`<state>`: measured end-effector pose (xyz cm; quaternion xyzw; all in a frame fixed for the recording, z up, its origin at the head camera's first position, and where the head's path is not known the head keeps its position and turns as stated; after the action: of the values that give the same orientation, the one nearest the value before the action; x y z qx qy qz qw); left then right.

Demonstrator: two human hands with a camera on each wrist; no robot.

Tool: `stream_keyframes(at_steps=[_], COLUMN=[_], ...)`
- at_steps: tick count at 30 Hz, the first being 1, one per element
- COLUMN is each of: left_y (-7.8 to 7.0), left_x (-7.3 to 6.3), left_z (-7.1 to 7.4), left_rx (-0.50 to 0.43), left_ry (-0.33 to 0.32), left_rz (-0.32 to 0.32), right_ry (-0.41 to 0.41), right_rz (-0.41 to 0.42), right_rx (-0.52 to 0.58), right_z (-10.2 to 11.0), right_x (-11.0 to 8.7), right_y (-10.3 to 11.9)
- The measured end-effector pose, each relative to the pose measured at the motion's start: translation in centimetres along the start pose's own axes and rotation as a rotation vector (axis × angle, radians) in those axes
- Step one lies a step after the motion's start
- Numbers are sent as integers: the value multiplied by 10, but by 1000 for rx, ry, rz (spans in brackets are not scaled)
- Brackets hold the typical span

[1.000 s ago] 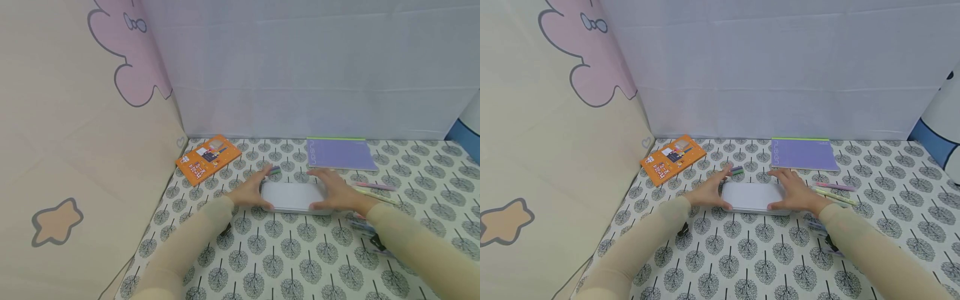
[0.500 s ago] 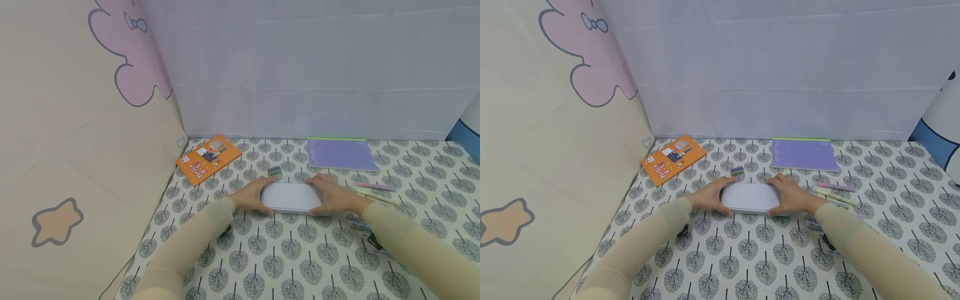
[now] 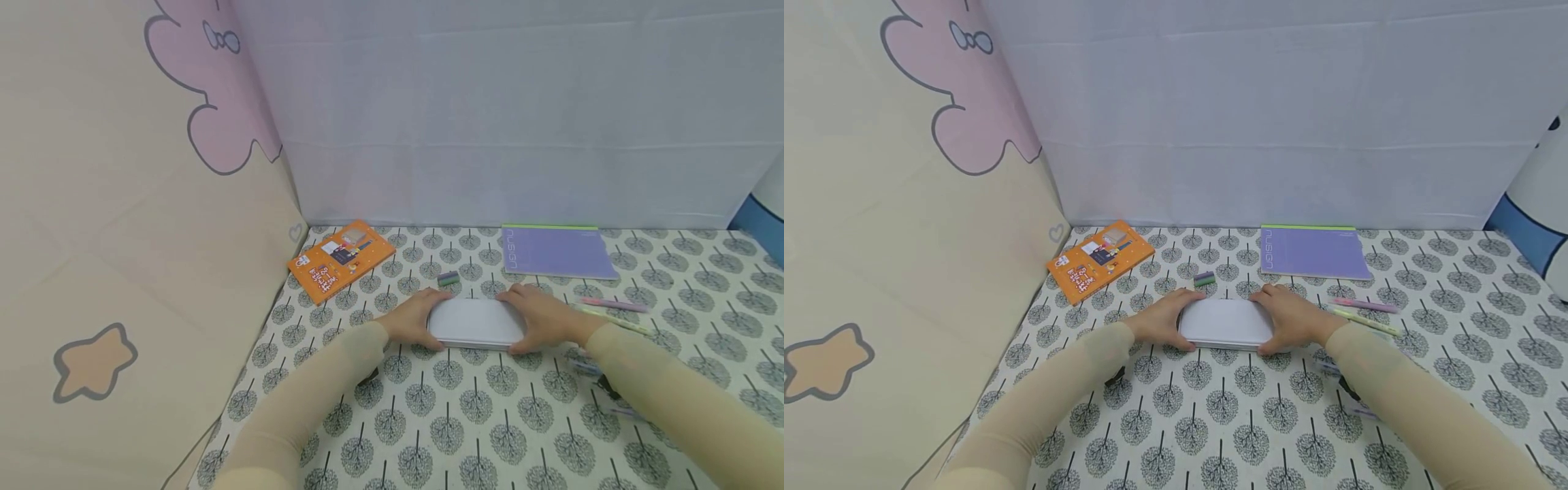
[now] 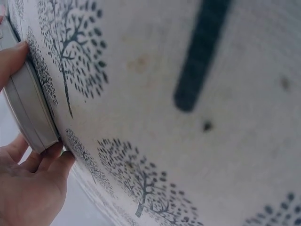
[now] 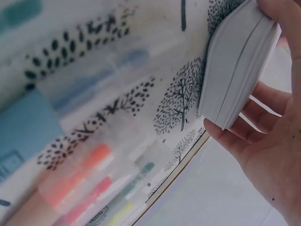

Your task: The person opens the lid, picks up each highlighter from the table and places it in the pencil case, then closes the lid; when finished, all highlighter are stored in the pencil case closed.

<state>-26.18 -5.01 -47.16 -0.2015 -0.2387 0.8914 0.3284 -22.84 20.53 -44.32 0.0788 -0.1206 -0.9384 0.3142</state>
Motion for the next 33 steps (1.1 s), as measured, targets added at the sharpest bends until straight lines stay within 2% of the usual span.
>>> stream_keyframes(at_steps=[9, 15, 25, 33], left_y=[2, 2, 1, 1], left_x=[1, 1, -4, -7], left_z=[-2, -2, 1, 0], left_rx=[16, 3, -85, -179], left_ry=[-10, -10, -16, -44], left_rz=[-3, -9, -18, 28], right_ry=[36, 32, 65, 82], right_rz=[-3, -16, -55, -85], right_rx=[28, 152, 352, 438], right_z=[2, 9, 18, 25], right_x=[2, -1, -5, -10], right_y=[-6, -13, -27, -37])
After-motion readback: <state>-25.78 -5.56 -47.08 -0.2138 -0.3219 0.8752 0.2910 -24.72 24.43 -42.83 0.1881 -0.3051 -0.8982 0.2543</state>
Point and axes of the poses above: each hand's wrist, its own x-axis towards the middle knuckle, its own z-axis out of the back of the hand, y = z × x, the point moved 3 cm from there along x, towards the middle knuckle, and after that the axes turned 3 degrees about y, right-handed, at the moved point
